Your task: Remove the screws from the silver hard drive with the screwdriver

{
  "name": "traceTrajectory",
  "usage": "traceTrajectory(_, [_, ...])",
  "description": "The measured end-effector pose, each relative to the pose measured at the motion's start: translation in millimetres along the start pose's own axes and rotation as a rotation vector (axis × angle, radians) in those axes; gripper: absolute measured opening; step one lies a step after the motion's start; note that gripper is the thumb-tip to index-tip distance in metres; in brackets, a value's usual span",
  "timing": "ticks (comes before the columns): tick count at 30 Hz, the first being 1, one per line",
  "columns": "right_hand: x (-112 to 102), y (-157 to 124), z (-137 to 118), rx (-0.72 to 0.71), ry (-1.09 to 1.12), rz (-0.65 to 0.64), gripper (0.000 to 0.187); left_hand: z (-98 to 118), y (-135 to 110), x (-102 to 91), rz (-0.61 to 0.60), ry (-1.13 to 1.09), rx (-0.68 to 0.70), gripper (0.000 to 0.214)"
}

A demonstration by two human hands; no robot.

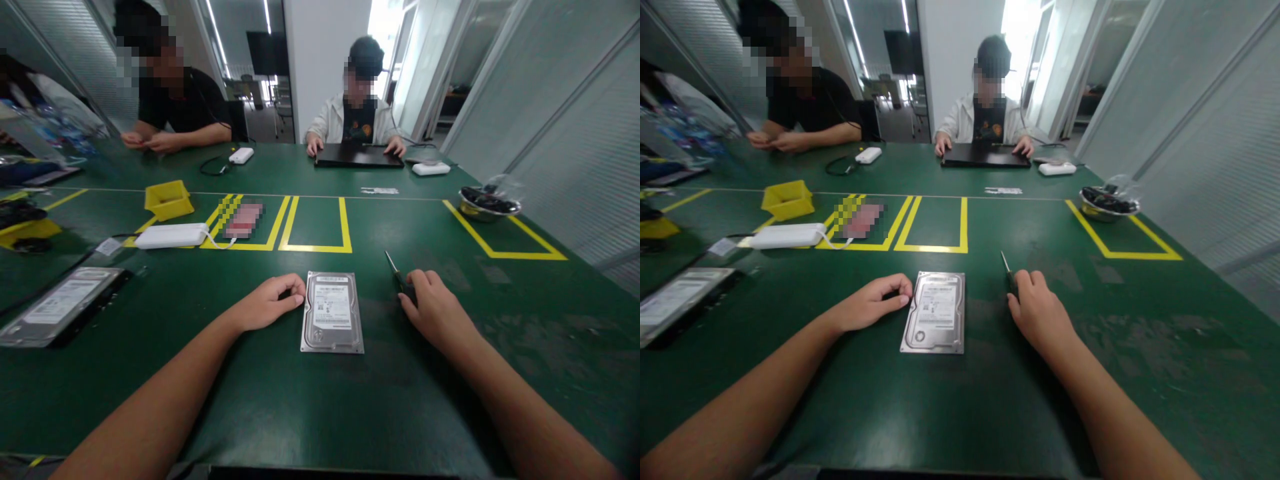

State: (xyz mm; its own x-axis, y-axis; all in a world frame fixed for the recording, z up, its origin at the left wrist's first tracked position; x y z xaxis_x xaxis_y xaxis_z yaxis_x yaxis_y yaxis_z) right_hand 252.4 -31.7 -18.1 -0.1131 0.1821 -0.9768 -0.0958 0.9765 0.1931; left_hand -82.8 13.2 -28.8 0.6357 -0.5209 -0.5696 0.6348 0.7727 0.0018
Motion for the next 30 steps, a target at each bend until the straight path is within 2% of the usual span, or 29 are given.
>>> traceTrajectory(2, [7.1, 4.6, 3.9, 0.01, 0.015, -0.003, 0.015, -0.2, 2.4, 2.9, 0.096, 0.085, -0.038, 0.02])
traceTrajectory(6, [13.4, 11.2, 12.4, 0.041, 0.038, 0.022, 0.018, -2.6, 9.8, 10.2, 0.366, 0.241, -0.143, 0.015])
traceTrajectory(9, [13.3, 11.5, 19.7, 0.061, 0.042, 0.039, 0.023, -4.7, 14.9, 15.4, 0.463, 0.311, -0.175, 0.013])
traceTrajectory(18, [7.7, 6.1, 41.5, 0.077, 0.049, 0.051, 0.03, -1.9, 18.2, 22.4, 0.424, 0.494, -0.129, 0.016])
traceTrajectory(24, [-5.9, -3.7, 55.9, 0.075, 0.044, 0.007, 0.035, -1.8, 18.4, 23.1, 0.421, 0.524, -0.118, 0.017])
traceTrajectory(27, [-18.3, -16.9, 75.3, 0.084, 0.03, -0.006, 0.036, -2.0, 18.6, 23.7, 0.433, 0.519, -0.124, 0.017])
traceTrajectory(30, [-29.4, -34.2, 111.3, 0.15, 0.013, 0.069, 0.024, -2.3, 19.5, 24.1, 0.443, 0.512, -0.127, 0.016])
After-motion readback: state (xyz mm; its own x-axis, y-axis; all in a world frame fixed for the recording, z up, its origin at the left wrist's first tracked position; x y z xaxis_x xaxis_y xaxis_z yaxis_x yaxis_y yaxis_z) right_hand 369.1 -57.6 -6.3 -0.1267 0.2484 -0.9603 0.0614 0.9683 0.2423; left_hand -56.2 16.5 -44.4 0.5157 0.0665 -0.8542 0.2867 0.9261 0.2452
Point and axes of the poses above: each hand's wrist, its own y-axis towards the middle knuckle, its own x-axis out of the palm, z = x × y, the point moved 1 cm from there along y, towards the middle knuckle, and after that the axes turned 2 degrees about -z, right-handed, at the moved point
